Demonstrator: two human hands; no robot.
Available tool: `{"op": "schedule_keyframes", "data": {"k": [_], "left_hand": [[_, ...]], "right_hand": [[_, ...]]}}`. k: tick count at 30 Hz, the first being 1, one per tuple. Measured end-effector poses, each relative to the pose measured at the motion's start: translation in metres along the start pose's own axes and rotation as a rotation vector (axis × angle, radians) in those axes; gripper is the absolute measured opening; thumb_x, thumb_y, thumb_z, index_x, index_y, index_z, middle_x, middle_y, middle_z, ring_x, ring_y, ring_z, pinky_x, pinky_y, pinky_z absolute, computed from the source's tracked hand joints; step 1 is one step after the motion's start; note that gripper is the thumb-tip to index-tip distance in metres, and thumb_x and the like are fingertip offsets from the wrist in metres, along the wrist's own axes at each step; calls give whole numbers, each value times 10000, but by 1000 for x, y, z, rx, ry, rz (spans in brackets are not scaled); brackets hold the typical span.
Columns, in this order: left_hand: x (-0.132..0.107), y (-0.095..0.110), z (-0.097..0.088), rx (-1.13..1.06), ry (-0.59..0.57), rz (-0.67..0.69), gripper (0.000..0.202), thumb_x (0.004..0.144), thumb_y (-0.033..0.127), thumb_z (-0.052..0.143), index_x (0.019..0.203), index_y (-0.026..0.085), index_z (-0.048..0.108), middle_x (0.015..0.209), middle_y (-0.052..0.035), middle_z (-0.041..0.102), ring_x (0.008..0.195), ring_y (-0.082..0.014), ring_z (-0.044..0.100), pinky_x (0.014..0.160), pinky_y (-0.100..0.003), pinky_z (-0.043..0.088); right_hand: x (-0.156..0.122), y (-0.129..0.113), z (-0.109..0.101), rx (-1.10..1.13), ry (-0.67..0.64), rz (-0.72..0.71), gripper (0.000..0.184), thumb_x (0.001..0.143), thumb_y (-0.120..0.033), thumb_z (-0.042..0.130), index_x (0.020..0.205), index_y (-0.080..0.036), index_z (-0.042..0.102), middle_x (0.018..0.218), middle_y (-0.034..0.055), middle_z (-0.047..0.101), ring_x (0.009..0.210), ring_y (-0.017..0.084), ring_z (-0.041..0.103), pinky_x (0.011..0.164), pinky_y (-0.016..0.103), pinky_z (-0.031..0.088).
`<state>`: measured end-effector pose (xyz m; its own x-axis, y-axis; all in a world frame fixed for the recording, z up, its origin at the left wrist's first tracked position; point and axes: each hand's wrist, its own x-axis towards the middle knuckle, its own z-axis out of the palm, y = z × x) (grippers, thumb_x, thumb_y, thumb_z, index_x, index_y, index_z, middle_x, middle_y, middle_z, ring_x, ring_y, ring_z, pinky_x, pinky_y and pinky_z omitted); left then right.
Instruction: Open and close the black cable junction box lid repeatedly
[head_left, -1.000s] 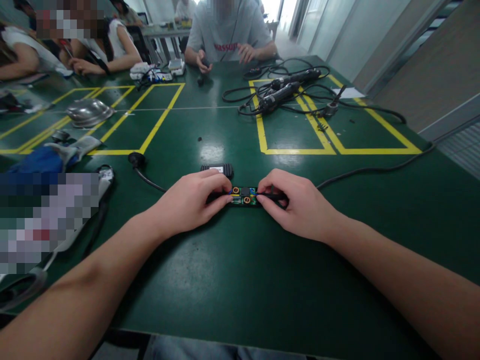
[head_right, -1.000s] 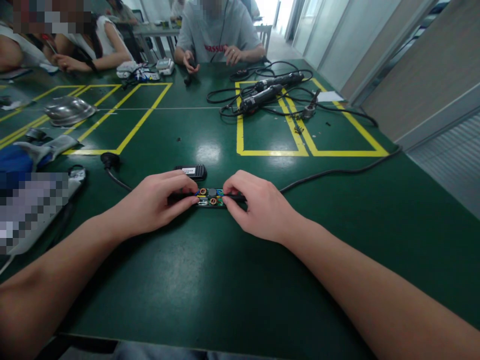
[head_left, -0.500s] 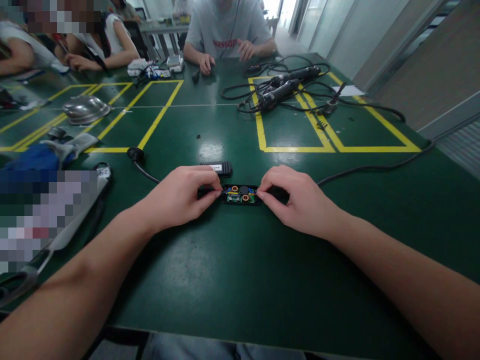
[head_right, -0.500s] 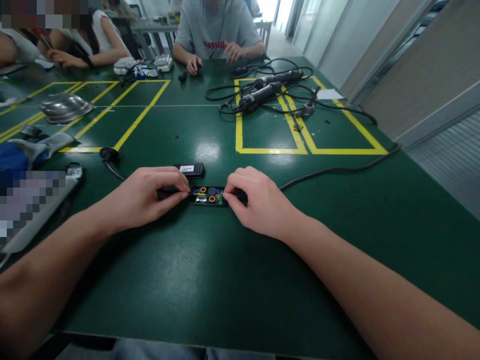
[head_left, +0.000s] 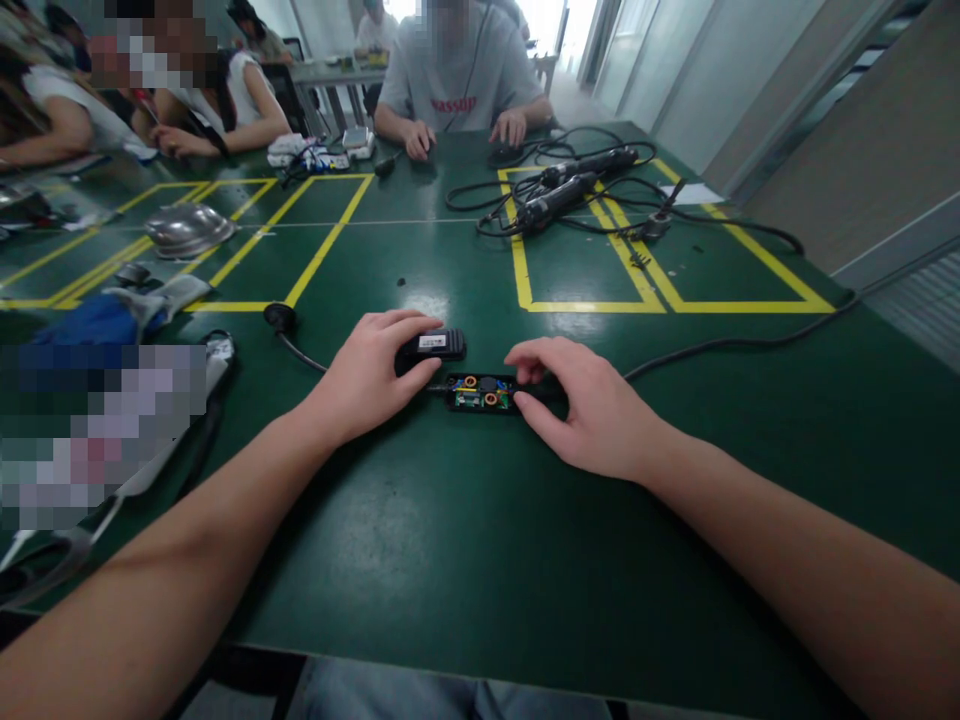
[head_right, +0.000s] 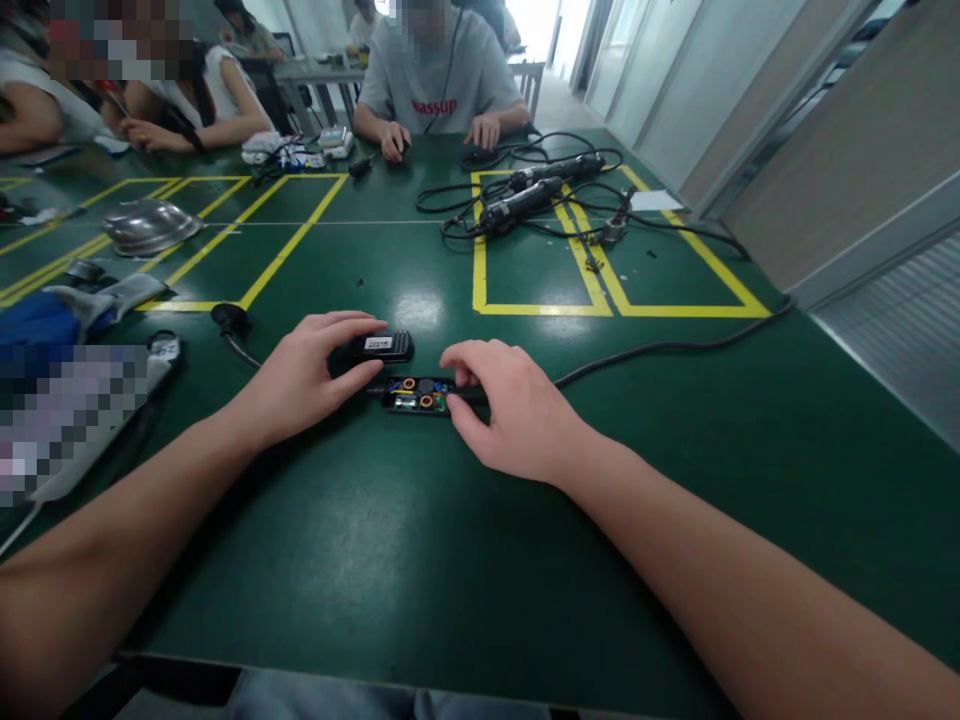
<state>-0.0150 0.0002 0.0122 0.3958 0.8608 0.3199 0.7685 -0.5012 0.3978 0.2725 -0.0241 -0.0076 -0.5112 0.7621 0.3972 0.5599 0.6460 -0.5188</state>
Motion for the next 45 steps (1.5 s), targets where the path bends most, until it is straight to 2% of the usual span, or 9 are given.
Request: {"op": "schedule_keyframes", "data": {"k": [4,7,11,18,26,32,35,38,45], "left_hand": [[-1,2,-2,-14,8,-8,345,1045,365,719,1345,223,814,1302,-114,844,1255,-339,733,1150,-535,576],[-5,16,-8,-24,73,130,320,1087,376,696,1336,216,818,1334,-119,831,1277,-329,713,1161,-525,564],[-11,31,-7,-57,-66,352,294,1134,313,645,1341,223,833,1327,-107,826,1187,-274,721,1101,-458,587],[-11,28,-2,-53,-138,374,310,1141,300,645,1376,252,843,1344,-106,821,1186,-267,745,1086,-455,608],[-13,30,-1,-91,-158,351,299,1134,304,639,1348,263,844,1347,-96,833,1181,-279,757,1065,-460,609],[-7,24,-2,-203,-46,37,358,1093,408,661,1380,224,768,1296,-89,831,1151,-281,761,1016,-430,628],[-3,14,-3,9,45,-86,292,1024,385,719,1260,218,764,1243,-106,808,1239,-335,704,1102,-515,600],[0,5,-3,107,-41,-155,250,1004,383,724,1194,224,764,1153,-114,798,1221,-357,691,1064,-541,608],[-4,15,-9,129,13,124,251,1066,371,611,1153,204,777,1276,-128,810,1215,-335,701,1110,-535,559]], "right_hand": [[-3,1,1,15,18,37,482,910,-213,666,1377,-246,550,1149,95,762,1006,296,712,954,486,560],[-4,1,2,8,-2,47,607,916,-304,735,1476,-235,511,1228,116,756,1016,306,714,967,505,568],[-2,0,0,10,-24,14,740,896,-437,840,1526,-209,524,1286,144,760,1048,332,718,969,528,586],[2,3,0,-8,-35,-55,257,1019,-393,771,1201,-217,725,1182,125,801,1083,320,731,975,489,582],[2,3,0,3,-31,-21,317,1021,-406,769,1262,-203,735,1178,127,815,1076,319,745,968,478,584],[0,3,1,77,-25,88,655,953,-422,816,1526,-245,554,1216,98,796,995,290,731,922,466,589],[0,2,1,90,-8,108,529,977,-405,769,1435,-250,554,1155,82,782,982,274,714,910,448,572],[1,1,-1,106,7,94,260,992,-351,713,1197,-246,593,1047,59,748,898,238,685,815,388,542],[3,1,-4,54,-24,-13,94,963,-226,692,952,-242,600,906,35,696,820,216,634,752,353,468]]}}
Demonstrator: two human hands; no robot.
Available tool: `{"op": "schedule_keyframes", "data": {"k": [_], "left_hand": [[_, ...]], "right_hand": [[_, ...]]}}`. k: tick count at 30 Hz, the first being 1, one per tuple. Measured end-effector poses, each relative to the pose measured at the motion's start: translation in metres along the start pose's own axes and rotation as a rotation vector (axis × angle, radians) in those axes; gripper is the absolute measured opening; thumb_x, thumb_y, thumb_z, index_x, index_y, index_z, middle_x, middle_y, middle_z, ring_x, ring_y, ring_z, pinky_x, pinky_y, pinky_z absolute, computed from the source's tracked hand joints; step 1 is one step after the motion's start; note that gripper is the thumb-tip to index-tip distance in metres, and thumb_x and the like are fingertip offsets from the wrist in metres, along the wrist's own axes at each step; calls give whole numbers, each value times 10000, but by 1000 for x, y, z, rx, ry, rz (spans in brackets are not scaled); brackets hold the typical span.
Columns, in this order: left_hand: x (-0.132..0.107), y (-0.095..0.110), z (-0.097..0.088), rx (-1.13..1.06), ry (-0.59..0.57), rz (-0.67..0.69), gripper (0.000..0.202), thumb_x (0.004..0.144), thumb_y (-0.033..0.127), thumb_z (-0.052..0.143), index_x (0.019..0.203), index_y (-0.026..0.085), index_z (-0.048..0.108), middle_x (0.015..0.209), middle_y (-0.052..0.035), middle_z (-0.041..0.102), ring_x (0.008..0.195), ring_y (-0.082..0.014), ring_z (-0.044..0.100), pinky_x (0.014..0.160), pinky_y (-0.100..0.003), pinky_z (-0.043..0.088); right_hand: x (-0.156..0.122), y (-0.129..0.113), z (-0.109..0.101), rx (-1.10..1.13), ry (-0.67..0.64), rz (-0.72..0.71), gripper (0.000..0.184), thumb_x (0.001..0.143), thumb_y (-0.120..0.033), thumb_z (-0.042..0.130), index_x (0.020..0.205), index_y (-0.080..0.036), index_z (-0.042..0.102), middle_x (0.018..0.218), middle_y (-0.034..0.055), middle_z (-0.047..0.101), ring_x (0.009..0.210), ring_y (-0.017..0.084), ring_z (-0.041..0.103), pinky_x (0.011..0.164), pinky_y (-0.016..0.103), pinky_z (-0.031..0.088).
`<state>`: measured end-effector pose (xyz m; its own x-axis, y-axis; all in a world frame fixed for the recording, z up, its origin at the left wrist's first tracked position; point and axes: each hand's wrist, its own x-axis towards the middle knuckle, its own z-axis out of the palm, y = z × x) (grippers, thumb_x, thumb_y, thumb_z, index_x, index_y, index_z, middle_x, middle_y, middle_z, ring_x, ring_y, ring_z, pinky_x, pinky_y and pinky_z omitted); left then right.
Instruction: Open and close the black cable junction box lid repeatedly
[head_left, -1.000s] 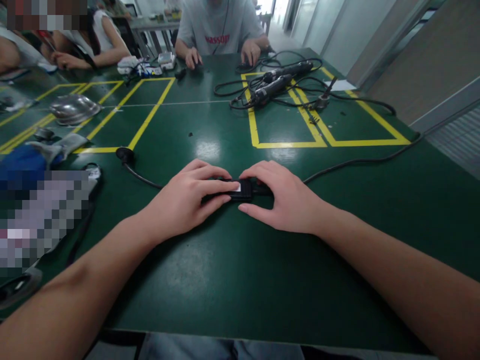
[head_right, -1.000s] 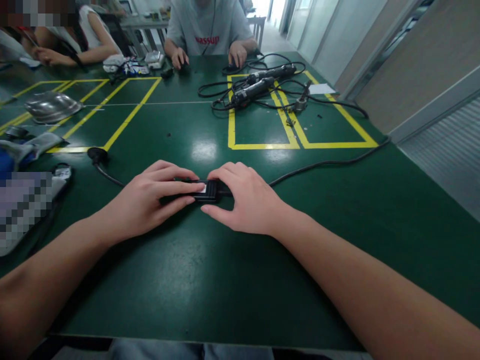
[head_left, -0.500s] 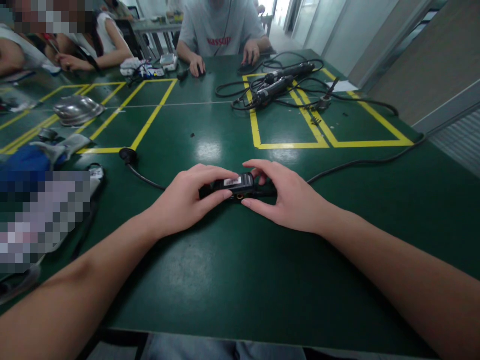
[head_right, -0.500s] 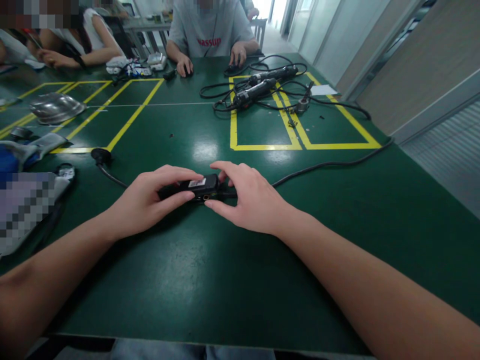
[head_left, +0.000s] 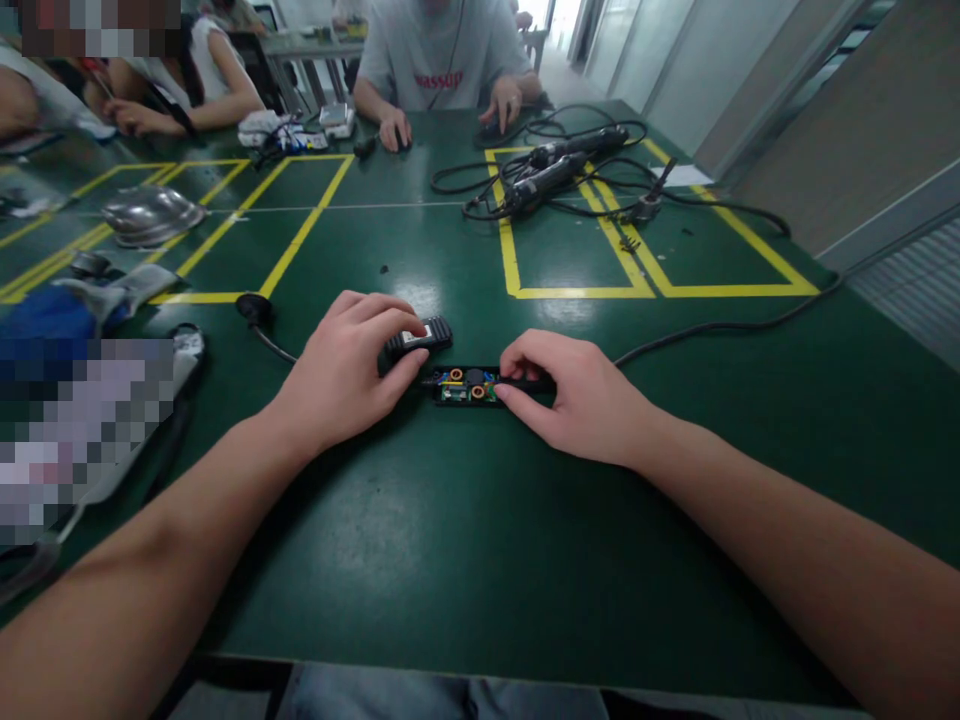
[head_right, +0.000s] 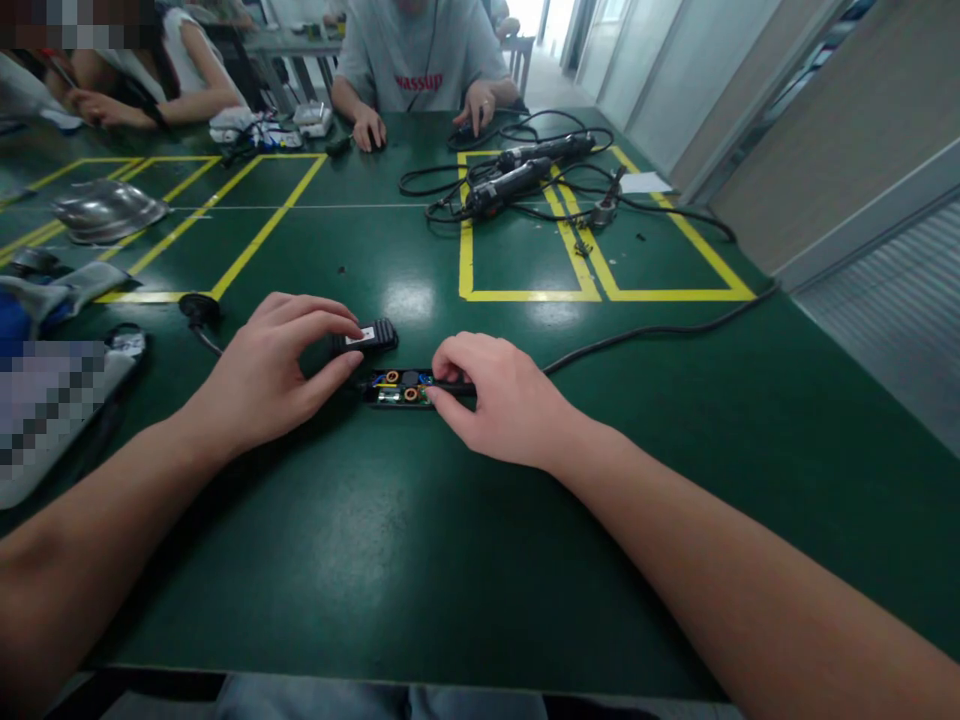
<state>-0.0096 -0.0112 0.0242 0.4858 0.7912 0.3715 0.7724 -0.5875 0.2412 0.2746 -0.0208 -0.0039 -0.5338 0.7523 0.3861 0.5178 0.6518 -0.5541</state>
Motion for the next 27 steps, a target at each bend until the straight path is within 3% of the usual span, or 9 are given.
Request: {"op": "schedule_keyframes", "data": {"k": [5,11,21,27], "left_hand": [[-5,15,-4,-11,-141,148,235,1091,379,569,1084,202,725,1017,-86,787,966,-283,709,889,-426,558],[-6,17,1,-73,-224,96,152,1105,325,527,1032,224,614,989,-57,725,845,-230,675,744,-348,486],[-4,19,-1,-160,-241,13,175,1102,368,572,1040,223,647,1039,-65,708,874,-231,677,752,-349,497],[-3,13,-5,-209,-235,48,196,1067,323,564,1039,201,716,1102,-98,722,946,-248,704,862,-387,573]], "right_hand": [[-1,2,2,-30,-15,-15,85,983,-220,681,953,-239,604,904,33,696,822,216,625,752,349,449],[-2,1,1,-49,-32,-14,55,1021,-228,641,976,-242,612,936,47,717,831,222,639,757,355,465],[-4,-1,3,-25,1,5,24,1038,-245,609,1019,-251,623,1004,64,747,807,223,645,736,371,497],[-3,-1,2,-4,30,31,48,993,-206,604,978,-252,602,948,49,730,767,210,625,720,365,490]]}}
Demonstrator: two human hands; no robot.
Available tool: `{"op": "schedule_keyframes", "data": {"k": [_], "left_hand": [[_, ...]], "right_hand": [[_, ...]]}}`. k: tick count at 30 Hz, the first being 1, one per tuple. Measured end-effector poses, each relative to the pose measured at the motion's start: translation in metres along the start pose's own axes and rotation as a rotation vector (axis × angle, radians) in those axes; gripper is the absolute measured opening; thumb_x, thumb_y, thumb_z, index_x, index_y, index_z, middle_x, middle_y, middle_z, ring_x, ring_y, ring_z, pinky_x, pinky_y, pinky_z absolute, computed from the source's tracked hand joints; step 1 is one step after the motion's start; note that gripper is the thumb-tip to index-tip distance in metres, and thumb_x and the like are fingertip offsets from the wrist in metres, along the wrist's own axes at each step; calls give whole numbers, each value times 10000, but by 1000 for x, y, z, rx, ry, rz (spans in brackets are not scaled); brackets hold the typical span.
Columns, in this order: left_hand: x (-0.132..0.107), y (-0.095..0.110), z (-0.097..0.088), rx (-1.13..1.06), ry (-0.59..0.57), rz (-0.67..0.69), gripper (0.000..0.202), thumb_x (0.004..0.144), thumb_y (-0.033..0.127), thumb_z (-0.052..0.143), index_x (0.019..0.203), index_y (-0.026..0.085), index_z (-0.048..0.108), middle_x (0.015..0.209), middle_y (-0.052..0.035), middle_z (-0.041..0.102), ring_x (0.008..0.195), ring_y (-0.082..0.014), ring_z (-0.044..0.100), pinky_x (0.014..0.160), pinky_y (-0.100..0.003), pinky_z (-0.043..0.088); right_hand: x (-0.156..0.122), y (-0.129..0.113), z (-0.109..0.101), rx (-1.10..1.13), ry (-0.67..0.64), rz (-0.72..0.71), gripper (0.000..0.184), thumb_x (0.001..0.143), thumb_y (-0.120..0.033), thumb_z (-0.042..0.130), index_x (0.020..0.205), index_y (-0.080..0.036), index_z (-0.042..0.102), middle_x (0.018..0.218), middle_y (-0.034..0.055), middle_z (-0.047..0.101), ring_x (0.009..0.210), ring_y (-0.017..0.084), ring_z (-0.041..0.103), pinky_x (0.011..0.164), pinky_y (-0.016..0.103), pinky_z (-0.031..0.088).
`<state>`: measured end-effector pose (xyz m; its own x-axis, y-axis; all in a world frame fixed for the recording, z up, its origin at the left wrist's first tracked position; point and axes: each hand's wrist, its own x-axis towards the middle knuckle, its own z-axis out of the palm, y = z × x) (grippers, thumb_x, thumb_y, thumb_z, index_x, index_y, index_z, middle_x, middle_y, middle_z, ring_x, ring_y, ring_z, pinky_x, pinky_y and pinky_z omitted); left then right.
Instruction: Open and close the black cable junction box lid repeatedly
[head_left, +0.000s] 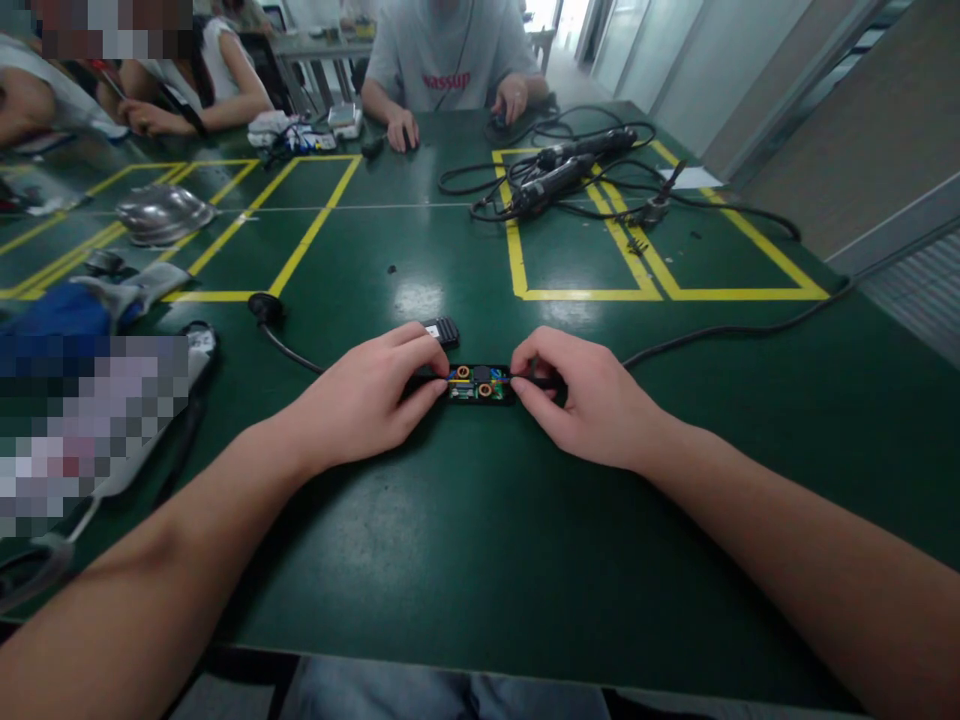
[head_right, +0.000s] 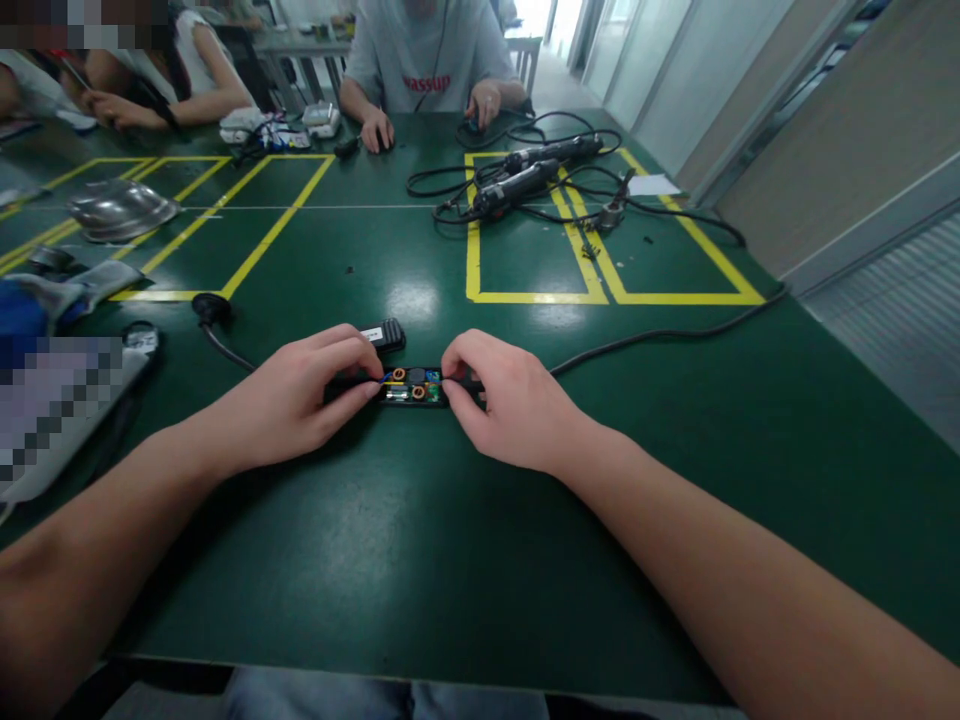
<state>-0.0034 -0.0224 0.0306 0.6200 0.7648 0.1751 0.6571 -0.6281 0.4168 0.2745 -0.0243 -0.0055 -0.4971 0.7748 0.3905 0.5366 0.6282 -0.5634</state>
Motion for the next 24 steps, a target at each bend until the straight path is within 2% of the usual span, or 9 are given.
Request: {"op": "schedule_keyframes", "data": {"k": [4,9,18,21,24], "left_hand": [[0,-5,-3,-30,9,37,217,1036,251,557,1076,192,761,1119,-99,744,939,-231,723,855,-367,584],[0,-9,-5,-38,30,4,197,1026,258,620,1080,201,801,983,-58,788,861,-211,735,825,-342,577],[2,-12,-5,-62,26,35,277,1087,305,619,1019,221,874,1041,-78,840,933,-223,788,884,-355,620],[1,-10,-4,9,49,56,279,1084,285,616,1023,224,881,1069,-84,837,1015,-246,779,968,-393,629],[0,-7,0,84,118,79,249,1048,270,645,1000,220,884,1309,-121,805,1234,-305,731,1139,-500,597]], "right_hand": [[1,1,-1,5,10,-35,89,962,-163,590,959,-249,614,933,54,732,804,224,649,748,375,504],[1,3,-1,-35,12,12,79,948,-172,639,952,-251,640,907,46,741,824,242,674,792,404,513],[2,3,-2,-29,-6,39,97,963,-186,642,900,-261,647,910,54,787,841,261,717,821,431,547],[2,4,-2,3,-18,78,99,960,-189,642,891,-261,649,914,55,793,835,257,729,792,418,558],[1,3,-1,-35,4,69,82,962,-203,643,901,-256,656,904,53,786,824,255,727,801,425,552]]}}
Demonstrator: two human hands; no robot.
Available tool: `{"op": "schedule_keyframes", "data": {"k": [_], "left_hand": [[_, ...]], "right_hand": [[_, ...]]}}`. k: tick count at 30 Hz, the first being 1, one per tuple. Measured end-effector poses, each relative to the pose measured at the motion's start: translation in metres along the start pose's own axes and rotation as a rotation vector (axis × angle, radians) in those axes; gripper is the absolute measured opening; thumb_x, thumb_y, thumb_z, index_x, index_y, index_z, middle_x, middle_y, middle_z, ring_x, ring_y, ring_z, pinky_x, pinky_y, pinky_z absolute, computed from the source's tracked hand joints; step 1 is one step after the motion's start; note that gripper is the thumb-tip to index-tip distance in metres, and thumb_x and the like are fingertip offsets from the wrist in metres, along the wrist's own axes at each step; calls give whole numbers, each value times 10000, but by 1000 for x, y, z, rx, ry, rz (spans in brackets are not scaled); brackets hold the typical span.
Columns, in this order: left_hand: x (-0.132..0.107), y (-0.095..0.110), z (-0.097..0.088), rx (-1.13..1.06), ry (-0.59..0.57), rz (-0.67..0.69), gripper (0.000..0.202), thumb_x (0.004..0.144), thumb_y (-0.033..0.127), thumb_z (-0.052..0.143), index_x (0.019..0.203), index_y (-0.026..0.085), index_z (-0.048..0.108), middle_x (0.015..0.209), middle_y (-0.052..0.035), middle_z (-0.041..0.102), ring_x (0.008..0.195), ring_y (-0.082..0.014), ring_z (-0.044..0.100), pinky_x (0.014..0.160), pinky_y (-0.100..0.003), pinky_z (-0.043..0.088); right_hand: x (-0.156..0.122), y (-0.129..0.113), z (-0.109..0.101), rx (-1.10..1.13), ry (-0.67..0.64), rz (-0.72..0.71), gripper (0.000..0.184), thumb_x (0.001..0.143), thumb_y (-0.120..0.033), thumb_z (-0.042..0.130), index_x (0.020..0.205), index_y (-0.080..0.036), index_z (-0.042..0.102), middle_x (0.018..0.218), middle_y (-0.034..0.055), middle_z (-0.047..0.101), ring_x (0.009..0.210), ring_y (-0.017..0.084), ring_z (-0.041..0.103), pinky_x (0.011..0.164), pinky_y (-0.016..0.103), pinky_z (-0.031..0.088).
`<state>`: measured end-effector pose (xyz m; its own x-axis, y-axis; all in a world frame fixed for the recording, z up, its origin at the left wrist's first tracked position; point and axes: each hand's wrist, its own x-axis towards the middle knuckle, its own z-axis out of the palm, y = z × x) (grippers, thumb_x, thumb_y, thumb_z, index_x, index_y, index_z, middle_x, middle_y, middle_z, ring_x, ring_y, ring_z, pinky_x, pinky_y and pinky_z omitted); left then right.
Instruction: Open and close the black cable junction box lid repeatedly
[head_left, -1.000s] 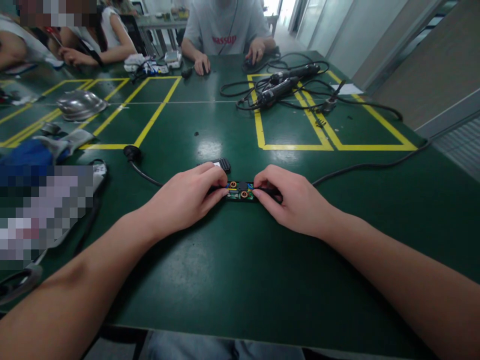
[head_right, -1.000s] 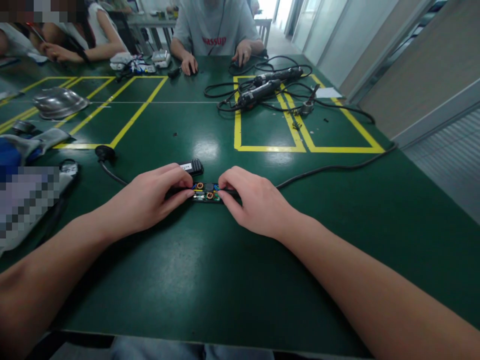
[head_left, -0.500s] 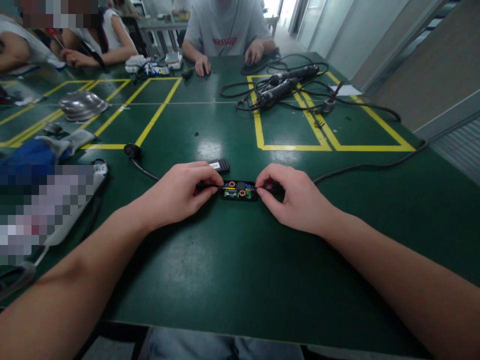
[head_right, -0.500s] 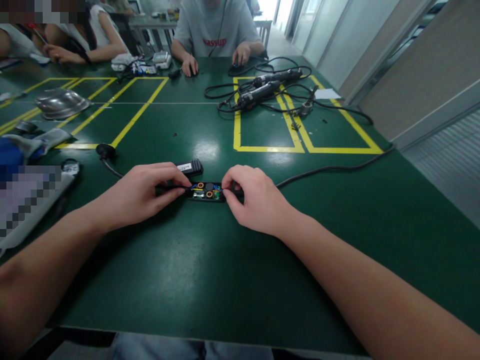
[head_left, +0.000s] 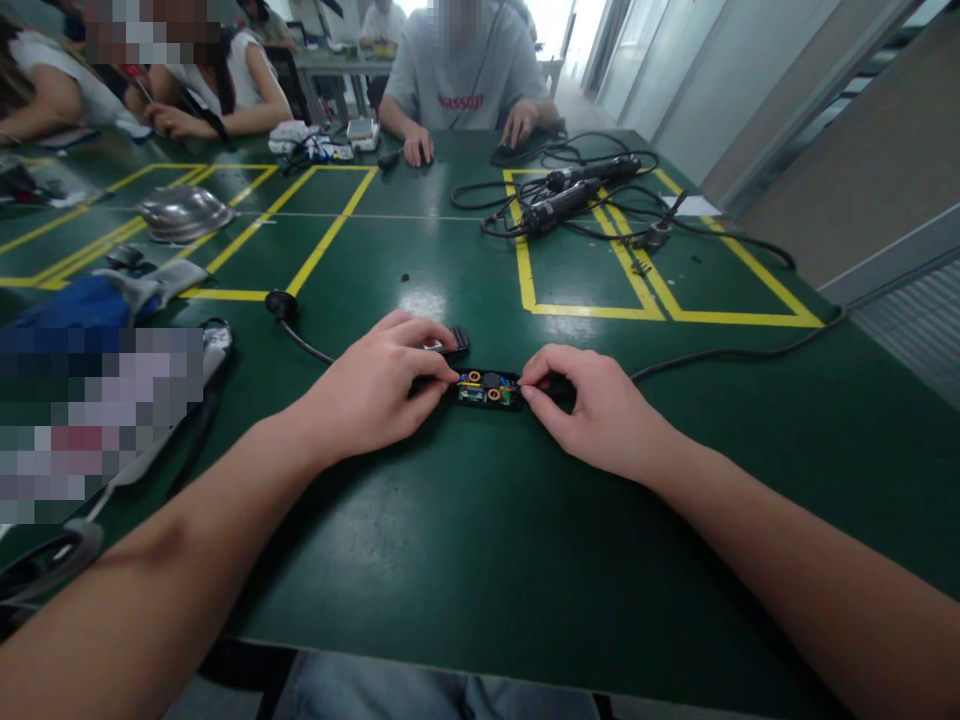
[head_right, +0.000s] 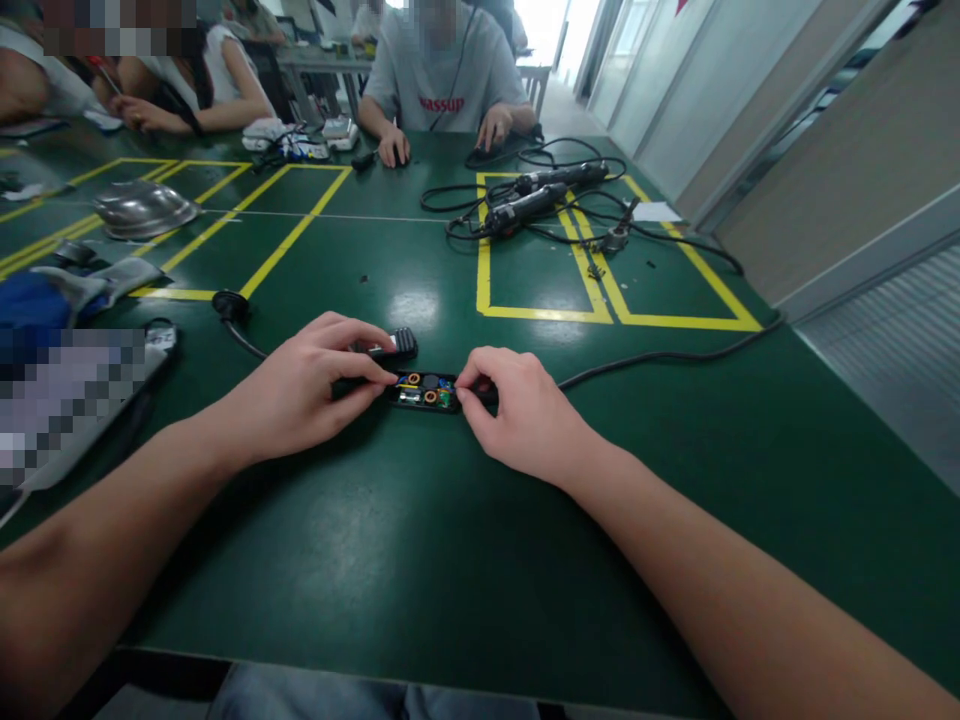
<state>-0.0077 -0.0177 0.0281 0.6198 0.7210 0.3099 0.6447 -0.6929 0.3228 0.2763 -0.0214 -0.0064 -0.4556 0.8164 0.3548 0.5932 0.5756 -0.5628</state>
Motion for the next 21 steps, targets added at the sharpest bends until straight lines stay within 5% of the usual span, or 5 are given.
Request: {"op": "schedule_keyframes", "data": {"k": [5,9,12,16,21], "left_hand": [[3,-6,13,4,127,-213,349,1031,296,684,1340,227,832,1659,-163,634,1505,-368,614,1289,-627,496],[7,-16,18,-102,91,-334,444,1019,295,718,1452,213,768,1394,-124,820,1285,-305,770,1194,-520,594],[7,-16,15,-96,142,-303,350,1048,275,663,1359,201,806,1223,-107,869,1109,-273,809,1077,-464,642],[6,-6,11,9,204,-155,336,1103,341,600,1285,205,848,1257,-122,855,1193,-295,774,1113,-490,611],[8,-7,17,-12,72,-114,359,1102,346,582,1238,205,883,1322,-126,842,1246,-306,770,1135,-491,601]], "right_hand": [[-2,0,5,-67,25,-61,135,974,-201,614,1092,-255,654,944,63,783,862,273,720,848,462,544],[-5,2,8,13,83,-14,527,931,-185,615,1438,-264,493,1077,64,779,927,277,721,944,505,570],[-7,5,8,32,51,-22,676,866,-166,630,1499,-278,422,1186,87,765,993,292,717,986,527,574],[-7,6,9,-7,29,-45,743,839,-172,637,1541,-264,412,1262,118,748,1046,308,710,1037,558,559],[-5,3,7,-38,-10,-38,698,864,-221,666,1533,-260,470,1281,125,765,1056,327,712,1033,566,546]]}}
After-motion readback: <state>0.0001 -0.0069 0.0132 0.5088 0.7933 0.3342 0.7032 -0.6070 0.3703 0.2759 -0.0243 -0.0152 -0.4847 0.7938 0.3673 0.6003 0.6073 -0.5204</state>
